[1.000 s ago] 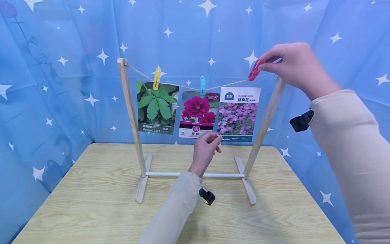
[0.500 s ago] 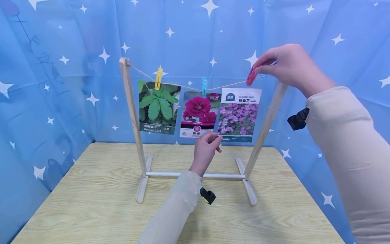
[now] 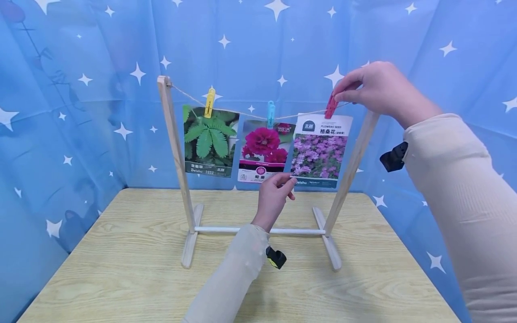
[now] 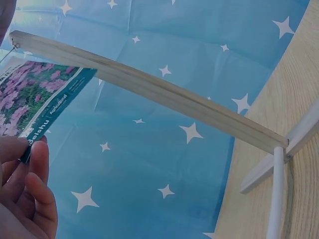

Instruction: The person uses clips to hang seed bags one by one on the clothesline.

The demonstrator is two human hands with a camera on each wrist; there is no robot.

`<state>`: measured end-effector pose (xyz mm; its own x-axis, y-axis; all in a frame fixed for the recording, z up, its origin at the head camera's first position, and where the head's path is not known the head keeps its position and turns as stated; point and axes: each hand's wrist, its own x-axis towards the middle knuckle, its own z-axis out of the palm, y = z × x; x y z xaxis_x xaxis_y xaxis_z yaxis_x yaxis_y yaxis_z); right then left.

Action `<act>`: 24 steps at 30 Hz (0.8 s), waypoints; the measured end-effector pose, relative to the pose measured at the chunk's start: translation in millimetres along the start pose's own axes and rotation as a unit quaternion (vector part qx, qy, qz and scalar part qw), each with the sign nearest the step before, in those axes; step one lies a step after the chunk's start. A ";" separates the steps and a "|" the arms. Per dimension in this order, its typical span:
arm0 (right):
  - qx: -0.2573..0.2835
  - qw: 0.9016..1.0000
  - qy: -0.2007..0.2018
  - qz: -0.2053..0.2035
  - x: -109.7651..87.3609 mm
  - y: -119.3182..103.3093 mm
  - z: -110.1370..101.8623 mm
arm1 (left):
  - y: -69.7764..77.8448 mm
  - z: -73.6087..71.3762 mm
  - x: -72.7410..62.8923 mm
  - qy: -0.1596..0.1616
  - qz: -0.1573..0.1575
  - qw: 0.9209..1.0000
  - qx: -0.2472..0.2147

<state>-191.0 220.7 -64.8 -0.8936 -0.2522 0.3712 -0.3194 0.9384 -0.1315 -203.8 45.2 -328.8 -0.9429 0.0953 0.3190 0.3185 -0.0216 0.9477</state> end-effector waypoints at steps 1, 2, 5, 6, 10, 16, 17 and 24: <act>0.002 1.000 -0.001 -0.001 0.2 0.1 0.5 | 0.4 0.1 0.1 -0.001 0.001 1.000 -0.001; 0.002 1.000 -0.003 -0.001 0.3 0.1 1.0 | 1.0 0.3 -0.1 -0.002 0.002 1.000 -0.001; 0.003 1.000 -0.006 -0.004 0.6 0.0 2.2 | 1.5 0.9 -0.1 -0.005 0.004 1.000 0.000; 0.005 1.000 -0.007 -0.005 0.7 -0.2 2.6 | 1.3 1.1 0.0 -0.005 0.005 1.000 0.000; -0.003 1.000 -0.010 -0.016 1.0 -2.6 3.7 | 0.6 1.1 0.5 -0.005 0.006 1.000 -0.001; -0.028 0.999 -0.020 -0.031 2.8 -3.2 3.0 | 0.5 -0.4 -0.1 -0.005 0.005 1.000 -0.003; -0.028 0.999 -0.021 -0.031 3.0 -3.1 3.0 | 0.4 -0.6 -0.2 -0.005 0.004 1.000 -0.003; -0.007 0.999 -0.039 -0.026 2.4 -3.6 6.0 | -1.7 -1.9 -0.6 -0.006 0.001 1.000 0.004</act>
<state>-193.9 215.2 -68.9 -0.8982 -0.3167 0.3050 -0.3610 0.9271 -0.1006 -203.9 43.4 -330.6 -0.9411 0.1074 0.3205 0.3210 -0.0131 0.9470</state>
